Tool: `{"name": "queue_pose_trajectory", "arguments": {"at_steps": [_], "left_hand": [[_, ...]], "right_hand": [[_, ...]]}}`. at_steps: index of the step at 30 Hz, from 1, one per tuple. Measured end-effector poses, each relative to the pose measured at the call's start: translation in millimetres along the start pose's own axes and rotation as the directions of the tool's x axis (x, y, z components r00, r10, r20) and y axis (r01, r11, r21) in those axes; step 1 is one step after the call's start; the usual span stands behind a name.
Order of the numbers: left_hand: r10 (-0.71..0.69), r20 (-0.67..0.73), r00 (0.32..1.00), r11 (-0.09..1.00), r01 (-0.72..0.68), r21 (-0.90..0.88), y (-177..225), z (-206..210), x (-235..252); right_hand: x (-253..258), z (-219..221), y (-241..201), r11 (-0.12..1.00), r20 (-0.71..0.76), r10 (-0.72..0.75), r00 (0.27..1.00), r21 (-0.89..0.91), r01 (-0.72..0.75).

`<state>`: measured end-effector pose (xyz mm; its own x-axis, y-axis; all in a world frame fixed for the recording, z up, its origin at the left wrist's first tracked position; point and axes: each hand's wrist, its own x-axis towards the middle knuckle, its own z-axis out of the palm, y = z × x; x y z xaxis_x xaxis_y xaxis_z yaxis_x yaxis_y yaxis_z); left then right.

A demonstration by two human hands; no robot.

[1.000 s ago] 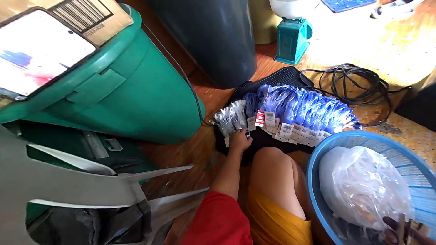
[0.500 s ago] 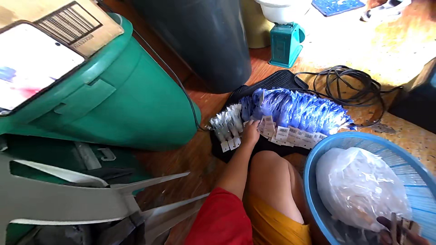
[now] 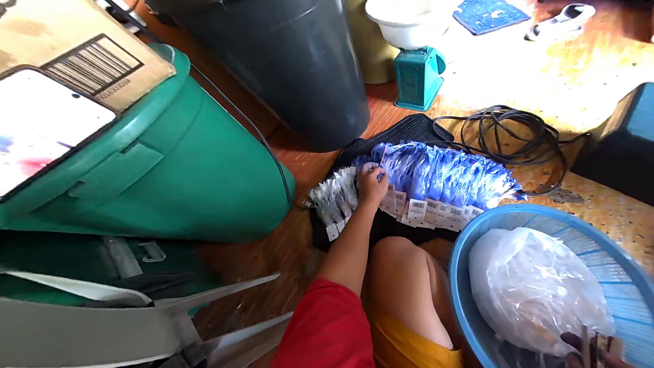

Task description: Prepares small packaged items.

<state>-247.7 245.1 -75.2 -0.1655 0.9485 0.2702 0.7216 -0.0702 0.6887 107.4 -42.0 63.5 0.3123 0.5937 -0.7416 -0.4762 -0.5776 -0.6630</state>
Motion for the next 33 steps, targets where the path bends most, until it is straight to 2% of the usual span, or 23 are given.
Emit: {"name": "queue_pose_trajectory", "arguments": {"at_steps": [1,2,3,4,5,6,7,8,9,10,11,12,17,19,22,24,29,31,33], "left_hand": [[-0.006,-0.018,1.000,1.000,0.006,0.020,5.9,-0.5,5.2],[-0.024,-0.021,1.000,0.999,0.024,0.038,10.7,-0.6,9.7],[-0.062,0.007,0.998,0.996,0.061,0.058,15.1,-1.3,13.5],[-0.115,0.061,0.992,0.991,0.109,0.083,20.1,-2.9,16.8],[-0.172,0.128,0.977,0.981,0.157,0.118,25.6,-5.2,20.0],[-0.215,0.185,0.959,0.970,0.188,0.155,30.5,-7.3,23.7],[-0.241,0.222,0.945,0.962,0.203,0.180,33.3,-8.5,28.1],[-0.237,0.236,0.942,0.961,0.193,0.197,34.4,-9.2,34.0],[-0.211,0.236,0.949,0.964,0.162,0.213,35.1,-10.5,41.7],[-0.176,0.229,0.957,0.966,0.123,0.226,36.7,-12.1,50.9],[-0.148,0.233,0.961,0.966,0.090,0.242,40.6,-14.9,61.1],[-0.129,0.245,0.961,0.962,0.061,0.268,46.8,-18.7,71.1],[-0.028,0.266,0.964,0.906,-0.088,0.414,94.7,-43.8,108.1],[0.060,0.209,0.976,0.903,-0.142,0.405,114.4,-57.3,115.2],[0.202,0.063,0.977,0.905,-0.211,0.370,147.9,-86.6,110.3],[0.285,-0.021,0.958,0.893,-0.257,0.369,166.1,-106.8,101.2],[0.475,-0.216,0.853,0.872,-0.423,0.246,194.3,-144.5,75.8],[0.475,-0.162,0.865,0.879,-0.457,0.139,205.0,-153.4,67.3],[0.407,0.024,0.913,0.909,-0.407,0.091,217.3,-157.5,61.7]], "right_hand": [[44.9,-60.5,43.5,0.984,0.272,-0.140,0.952,0.143,0.105],[84.4,-105.1,77.3,0.957,0.435,-0.228,0.871,0.265,0.118],[102.1,-122.9,92.9,0.947,0.467,-0.257,0.846,0.298,0.123],[97.7,-118.9,91.1,0.949,0.431,-0.253,0.866,0.285,0.136],[75.3,-97.7,74.8,0.963,0.321,-0.208,0.924,0.230,0.137],[37.3,-55.2,41.3,0.992,0.100,-0.101,0.990,0.090,0.093],[-0.1,0.6,-2.9,0.995,-0.217,0.069,0.974,-0.054,-0.082],[-14.7,43.1,-41.0,0.932,-0.463,0.284,0.840,-0.075,-0.356],[-3.5,2.3,-6.2,0.995,-0.183,0.056,0.982,-0.065,-0.069],[28.0,-45.1,30.8,0.995,0.106,-0.092,0.990,0.048,0.087],[59.9,-81.6,59.2,0.978,0.308,-0.182,0.934,0.157,0.139],[77.9,-97.2,75.4,0.969,0.352,-0.216,0.911,0.191,0.156],[83.5,-100.6,78.4,0.972,0.324,-0.187,0.927,0.196,0.127],[78.1,-96.5,75.2,0.973,0.314,-0.191,0.930,0.187,0.136],[60.1,-75.4,62.6,0.981,0.210,-0.175,0.962,0.121,0.153],[57.8,-71.4,61.1,0.983,0.183,-0.171,0.968,0.096,0.156],[71.7,-89.9,73.3,0.980,0.264,-0.189,0.946,0.109,0.165],[73.8,-93.9,75.5,0.979,0.275,-0.192,0.942,0.124,0.163],[75.4,-96.5,78.0,0.975,0.302,-0.211,0.930,0.126,0.181]]}}
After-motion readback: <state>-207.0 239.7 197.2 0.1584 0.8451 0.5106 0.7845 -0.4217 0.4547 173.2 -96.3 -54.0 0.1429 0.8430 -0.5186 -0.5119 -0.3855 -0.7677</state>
